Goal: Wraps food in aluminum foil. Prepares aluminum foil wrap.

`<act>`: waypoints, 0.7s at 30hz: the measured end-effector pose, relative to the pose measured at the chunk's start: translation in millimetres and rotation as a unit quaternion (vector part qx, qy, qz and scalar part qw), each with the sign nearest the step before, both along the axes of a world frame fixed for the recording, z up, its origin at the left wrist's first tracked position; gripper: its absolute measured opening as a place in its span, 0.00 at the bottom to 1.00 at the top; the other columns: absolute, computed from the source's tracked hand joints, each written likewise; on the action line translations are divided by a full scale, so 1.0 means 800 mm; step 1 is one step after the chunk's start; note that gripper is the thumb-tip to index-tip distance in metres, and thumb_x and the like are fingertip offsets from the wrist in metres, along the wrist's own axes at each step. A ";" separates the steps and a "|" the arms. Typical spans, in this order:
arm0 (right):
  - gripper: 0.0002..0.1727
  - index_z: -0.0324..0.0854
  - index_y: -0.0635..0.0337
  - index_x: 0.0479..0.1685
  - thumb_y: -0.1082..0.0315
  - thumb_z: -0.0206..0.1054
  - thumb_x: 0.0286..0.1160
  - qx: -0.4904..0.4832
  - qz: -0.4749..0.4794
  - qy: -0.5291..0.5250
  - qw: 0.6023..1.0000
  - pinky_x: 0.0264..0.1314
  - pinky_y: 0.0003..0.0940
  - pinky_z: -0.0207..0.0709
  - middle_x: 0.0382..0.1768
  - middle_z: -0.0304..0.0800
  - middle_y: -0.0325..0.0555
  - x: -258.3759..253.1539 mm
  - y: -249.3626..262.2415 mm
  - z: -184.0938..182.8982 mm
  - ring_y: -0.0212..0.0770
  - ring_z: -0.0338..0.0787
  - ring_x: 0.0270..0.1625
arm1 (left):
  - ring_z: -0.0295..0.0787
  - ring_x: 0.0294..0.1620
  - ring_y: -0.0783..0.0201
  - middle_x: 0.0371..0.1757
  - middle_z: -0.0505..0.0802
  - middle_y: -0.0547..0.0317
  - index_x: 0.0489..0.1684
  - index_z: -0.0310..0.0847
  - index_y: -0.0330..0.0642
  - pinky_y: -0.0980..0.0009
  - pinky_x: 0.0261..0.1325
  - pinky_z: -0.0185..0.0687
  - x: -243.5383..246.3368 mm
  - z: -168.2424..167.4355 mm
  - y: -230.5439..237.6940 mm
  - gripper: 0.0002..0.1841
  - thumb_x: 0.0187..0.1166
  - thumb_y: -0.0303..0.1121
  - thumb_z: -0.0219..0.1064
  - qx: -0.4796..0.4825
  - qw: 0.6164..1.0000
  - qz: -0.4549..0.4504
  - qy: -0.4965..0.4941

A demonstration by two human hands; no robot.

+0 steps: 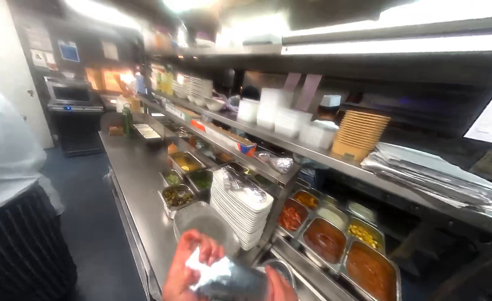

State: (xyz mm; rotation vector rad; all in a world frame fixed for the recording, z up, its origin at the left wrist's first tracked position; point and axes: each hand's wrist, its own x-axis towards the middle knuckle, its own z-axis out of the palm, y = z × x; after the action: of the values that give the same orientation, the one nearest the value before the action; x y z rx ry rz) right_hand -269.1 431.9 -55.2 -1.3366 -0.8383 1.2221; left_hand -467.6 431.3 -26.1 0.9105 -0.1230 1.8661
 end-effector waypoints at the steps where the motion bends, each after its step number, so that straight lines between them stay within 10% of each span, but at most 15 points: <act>1: 0.21 0.73 0.53 0.23 0.56 0.55 0.90 0.005 -0.005 0.019 1.000 0.11 0.25 0.62 0.06 0.64 0.29 -0.007 0.012 0.012 0.27 0.63 0.07 | 0.87 0.38 0.60 0.34 0.87 0.62 0.59 0.82 0.55 0.58 0.52 0.84 0.001 0.019 0.017 0.19 0.66 0.36 0.71 -0.002 0.999 -0.008 -0.033; 5: 0.24 0.72 0.52 0.27 0.48 0.52 0.93 0.016 -0.058 0.077 0.995 0.10 0.26 0.60 0.07 0.61 0.31 -0.010 0.092 0.075 0.28 0.60 0.07 | 0.89 0.35 0.59 0.30 0.88 0.61 0.55 0.81 0.53 0.56 0.52 0.86 -0.010 0.078 0.138 0.17 0.68 0.36 0.59 -0.049 0.996 -0.049 -0.049; 8: 0.16 0.80 0.59 0.55 0.57 0.54 0.93 0.069 -0.092 0.027 0.993 0.24 0.32 0.75 0.24 0.74 0.38 -0.008 0.170 0.091 0.33 0.74 0.22 | 0.92 0.53 0.52 0.55 0.92 0.47 0.70 0.70 0.42 0.53 0.56 0.88 -0.033 0.085 0.259 0.21 0.81 0.27 0.43 -0.191 0.980 0.016 0.062; 12: 0.19 0.75 0.67 0.71 0.65 0.54 0.91 0.118 -0.182 -0.218 0.952 0.46 0.41 0.82 0.47 0.86 0.55 -0.037 0.263 0.068 0.42 0.86 0.40 | 0.85 0.43 0.60 0.55 0.86 0.44 0.68 0.71 0.31 0.64 0.44 0.83 -0.047 0.062 0.414 0.17 0.83 0.22 0.58 -0.284 0.911 0.126 0.272; 14: 0.22 0.74 0.68 0.74 0.64 0.56 0.89 0.091 -0.235 -0.382 0.889 0.63 0.56 0.83 0.58 0.88 0.63 -0.054 0.289 0.052 0.56 0.90 0.57 | 0.88 0.57 0.55 0.65 0.86 0.40 0.71 0.72 0.30 0.59 0.57 0.87 -0.052 0.046 0.461 0.21 0.79 0.23 0.63 -0.254 0.859 0.163 0.414; 17: 0.19 0.85 0.72 0.60 0.65 0.66 0.79 0.153 -0.292 -0.529 0.782 0.69 0.65 0.76 0.61 0.85 0.71 -0.093 0.267 0.038 0.69 0.85 0.66 | 0.83 0.71 0.50 0.68 0.86 0.42 0.65 0.82 0.35 0.53 0.74 0.80 -0.095 0.023 0.467 0.20 0.75 0.28 0.67 -0.147 0.756 0.241 0.591; 21: 0.11 0.93 0.62 0.44 0.69 0.64 0.78 0.351 -0.198 -0.575 0.712 0.65 0.41 0.85 0.48 0.95 0.50 -0.150 0.301 0.136 0.45 0.92 0.57 | 0.94 0.50 0.63 0.46 0.96 0.55 0.42 0.90 0.39 0.62 0.55 0.92 -0.183 0.047 0.495 0.12 0.74 0.30 0.59 0.122 0.751 0.461 0.457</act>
State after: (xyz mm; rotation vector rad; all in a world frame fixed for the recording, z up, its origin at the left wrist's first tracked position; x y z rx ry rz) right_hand -389.0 673.1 53.9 -1.4047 -1.5408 -0.4606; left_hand -613.7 827.3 11.7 2.2686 0.8567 1.9945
